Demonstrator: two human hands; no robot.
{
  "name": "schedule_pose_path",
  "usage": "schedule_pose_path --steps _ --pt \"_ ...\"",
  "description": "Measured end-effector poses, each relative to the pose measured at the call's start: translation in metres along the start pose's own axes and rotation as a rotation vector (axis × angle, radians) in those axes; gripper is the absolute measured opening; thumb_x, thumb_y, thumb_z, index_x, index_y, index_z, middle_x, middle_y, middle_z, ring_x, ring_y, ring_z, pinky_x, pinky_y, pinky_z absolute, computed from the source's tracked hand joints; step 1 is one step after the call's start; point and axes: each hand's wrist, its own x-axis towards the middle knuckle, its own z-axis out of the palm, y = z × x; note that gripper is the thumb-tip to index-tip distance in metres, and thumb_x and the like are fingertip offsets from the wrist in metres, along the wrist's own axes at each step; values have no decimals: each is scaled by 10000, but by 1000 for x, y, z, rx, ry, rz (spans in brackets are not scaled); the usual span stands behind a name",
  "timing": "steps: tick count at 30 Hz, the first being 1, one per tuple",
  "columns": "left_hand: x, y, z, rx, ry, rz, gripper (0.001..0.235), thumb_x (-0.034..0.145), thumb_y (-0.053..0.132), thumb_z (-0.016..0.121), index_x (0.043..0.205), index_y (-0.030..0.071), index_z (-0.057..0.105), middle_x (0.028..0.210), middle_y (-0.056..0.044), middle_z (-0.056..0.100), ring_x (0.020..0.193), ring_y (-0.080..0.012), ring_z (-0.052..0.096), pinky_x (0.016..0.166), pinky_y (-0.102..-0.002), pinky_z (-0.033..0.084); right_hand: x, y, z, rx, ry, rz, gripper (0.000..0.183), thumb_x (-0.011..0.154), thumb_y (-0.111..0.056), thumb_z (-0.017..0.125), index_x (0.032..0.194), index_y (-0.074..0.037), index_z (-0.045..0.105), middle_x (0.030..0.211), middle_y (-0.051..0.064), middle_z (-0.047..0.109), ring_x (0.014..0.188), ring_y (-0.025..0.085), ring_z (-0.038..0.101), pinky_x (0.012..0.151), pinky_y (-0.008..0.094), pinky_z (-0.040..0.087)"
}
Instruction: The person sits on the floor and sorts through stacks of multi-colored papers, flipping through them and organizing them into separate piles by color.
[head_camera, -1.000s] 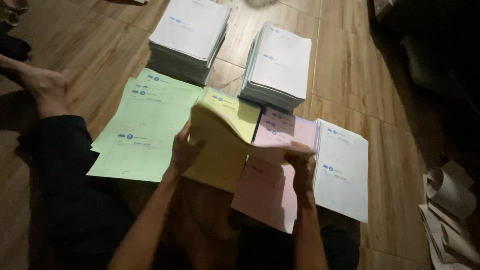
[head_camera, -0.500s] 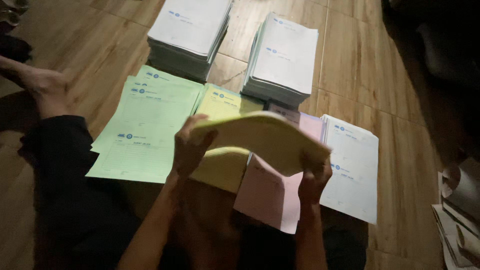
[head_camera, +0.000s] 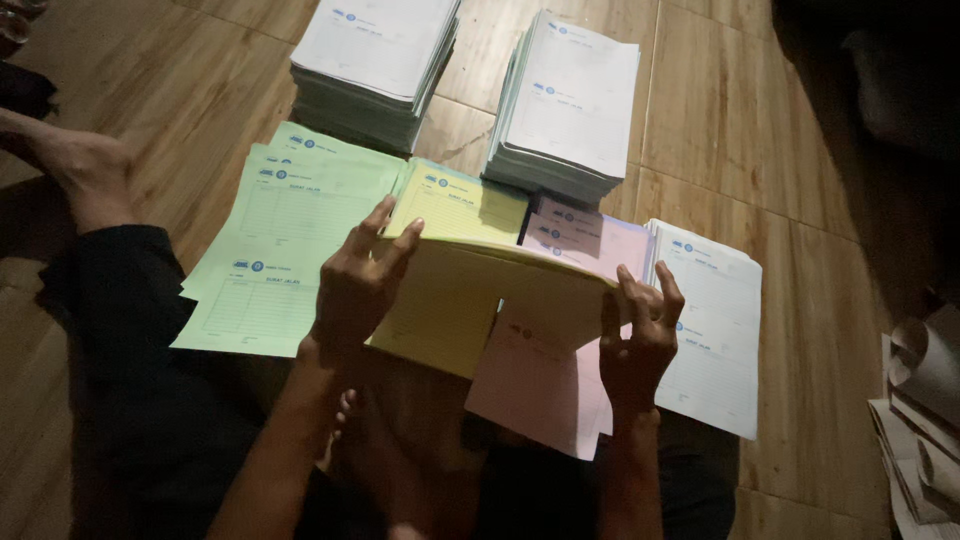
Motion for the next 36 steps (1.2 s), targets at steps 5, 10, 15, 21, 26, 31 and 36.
schedule_pose_path --steps 5,10,15,21,26,31,36 --pt "-7 -8 1 -187 14 -88 490 942 114 820 1414 146 692 1442 -215 593 1138 -388 732 839 -453 658 -1 5 2 63 11 24 453 965 -65 826 1400 -142 726 1485 200 498 1183 453 684 1030 572 554" --pt "-1 -17 20 -972 -128 -645 887 813 235 883 1573 92 447 1475 -234 559 1370 -447 556 1162 -700 322 -13 37 26 674 45 430 916 858 -92 901 1612 -101 380 1557 200 469 1227 336 661 1086 469 545" --pt "6 -14 77 -1025 -272 -622 518 896 468 896 1266 144 736 1103 -159 790 1046 -288 760 1016 -543 484 -30 69 71 716 -8 610 723 840 -155 879 1506 -98 602 1339 155 664 1144 241 620 1043 445 521" --pt "-18 15 90 -808 -309 -477 612 1148 597 381 754 163 557 573 12 484 565 -75 379 526 -283 385 -12 -12 59 719 -47 488 277 1082 -352 634 1102 -100 747 895 92 718 820 138 675 876 395 562" --pt "-35 -17 71 -880 -73 -748 499 1137 488 586 844 93 670 705 -78 567 729 -122 440 663 -321 415 -23 47 76 1041 228 723 237 1005 -257 809 1163 -87 761 1007 53 760 869 100 644 962 373 547" --pt "-71 -20 34 -834 -82 -823 406 1059 504 720 944 115 735 811 -93 711 706 -182 594 736 -375 512 -45 52 72 1091 230 713 186 990 -147 810 1149 -70 751 1014 50 754 939 93 671 1002 344 564" --pt "-61 -1 5 -981 -115 -857 680 921 499 801 1346 14 584 1282 -237 681 1150 -396 657 1026 -586 531 -23 3 55 923 -77 653 647 876 -417 864 1355 -32 662 1143 60 624 1107 183 542 1112 449 463"
